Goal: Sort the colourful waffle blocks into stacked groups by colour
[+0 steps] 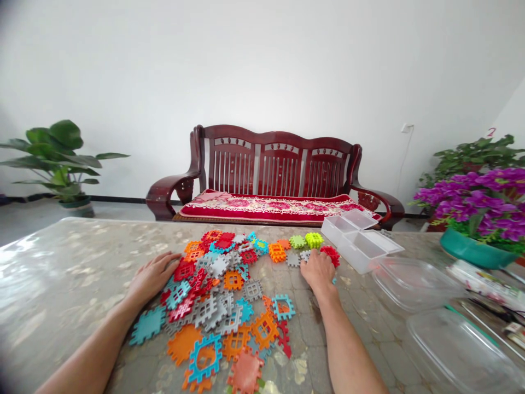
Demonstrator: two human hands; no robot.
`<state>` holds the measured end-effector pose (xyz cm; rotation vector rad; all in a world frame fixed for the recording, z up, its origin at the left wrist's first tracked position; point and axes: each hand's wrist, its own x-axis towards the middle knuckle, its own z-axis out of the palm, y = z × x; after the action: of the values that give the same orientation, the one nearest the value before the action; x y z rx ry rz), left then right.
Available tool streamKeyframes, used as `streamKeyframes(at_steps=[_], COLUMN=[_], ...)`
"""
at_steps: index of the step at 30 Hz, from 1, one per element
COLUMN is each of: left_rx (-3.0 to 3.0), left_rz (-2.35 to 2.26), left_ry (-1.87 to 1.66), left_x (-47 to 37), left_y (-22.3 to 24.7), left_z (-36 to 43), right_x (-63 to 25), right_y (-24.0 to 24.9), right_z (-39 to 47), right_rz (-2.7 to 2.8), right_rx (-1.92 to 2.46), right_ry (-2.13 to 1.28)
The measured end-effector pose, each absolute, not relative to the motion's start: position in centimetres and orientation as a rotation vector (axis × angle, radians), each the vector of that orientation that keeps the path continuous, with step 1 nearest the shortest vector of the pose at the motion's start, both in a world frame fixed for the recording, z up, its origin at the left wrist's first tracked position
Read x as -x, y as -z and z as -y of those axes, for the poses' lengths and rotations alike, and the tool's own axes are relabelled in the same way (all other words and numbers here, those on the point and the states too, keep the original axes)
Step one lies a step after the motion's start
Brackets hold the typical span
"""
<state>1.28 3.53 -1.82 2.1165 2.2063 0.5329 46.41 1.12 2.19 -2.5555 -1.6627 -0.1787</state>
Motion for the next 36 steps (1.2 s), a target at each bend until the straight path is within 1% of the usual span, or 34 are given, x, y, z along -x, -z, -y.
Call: streamKeyframes(at_steps=[4,6,8,10,13,16,20,24,31,36], left_rx=[-2.110,-2.105,-2.104,-2.106,-2.118,-2.117,-2.111,-2.074,-2.046,-1.988], left_rz=[-2.210,-2.209,-2.211,-2.217,-2.211,-2.219,-2.224,-2.224,-2.205,-2.173], left_ry=[-0.505,-0.501,-0.515,-0.538,-0.559,-0.571,-0.620,-0.627,-0.673,-0.706], left_x=[-1.4,-1.4,-1.5,-1.5,-1.5,-1.3,-1.2,-1.2,-1.1,-1.1], left_y=[1.6,1.6,1.6,1.6,1.8,2.1,2.5,2.6,2.8,2.2], left_z=[-3.4,-3.3,-3.3,-3.3,-3.4,-3.5,-3.6,-3.7,-3.7,-3.6], right_x=[-46.6,-46.4,-45.6,-44.0,-40.1,-35.7,-31.9,-30.5,-28.3,-27.1], right_y=[-2.8,-3.5,-4.2,-4.6,-4.6,-4.3,-3.8,-3.1,-2.2,-1.9], right_z=[-0.5,-0.1,0.1,-0.1,-1.5,-4.2,-7.7,-8.8,-6.4,-4.8], right_rz=[1.686,1.709,1.761,1.859,2.045,2.110,2.146,2.117,2.038,2.052], right_rx=[2.558,2.529,2.425,2.238,1.878,1.725,1.842,1.954,2.041,1.971], right_ry=[0.171,0.223,0.297,0.299,0.117,-0.066,-0.158,-0.196,-0.193,-0.275])
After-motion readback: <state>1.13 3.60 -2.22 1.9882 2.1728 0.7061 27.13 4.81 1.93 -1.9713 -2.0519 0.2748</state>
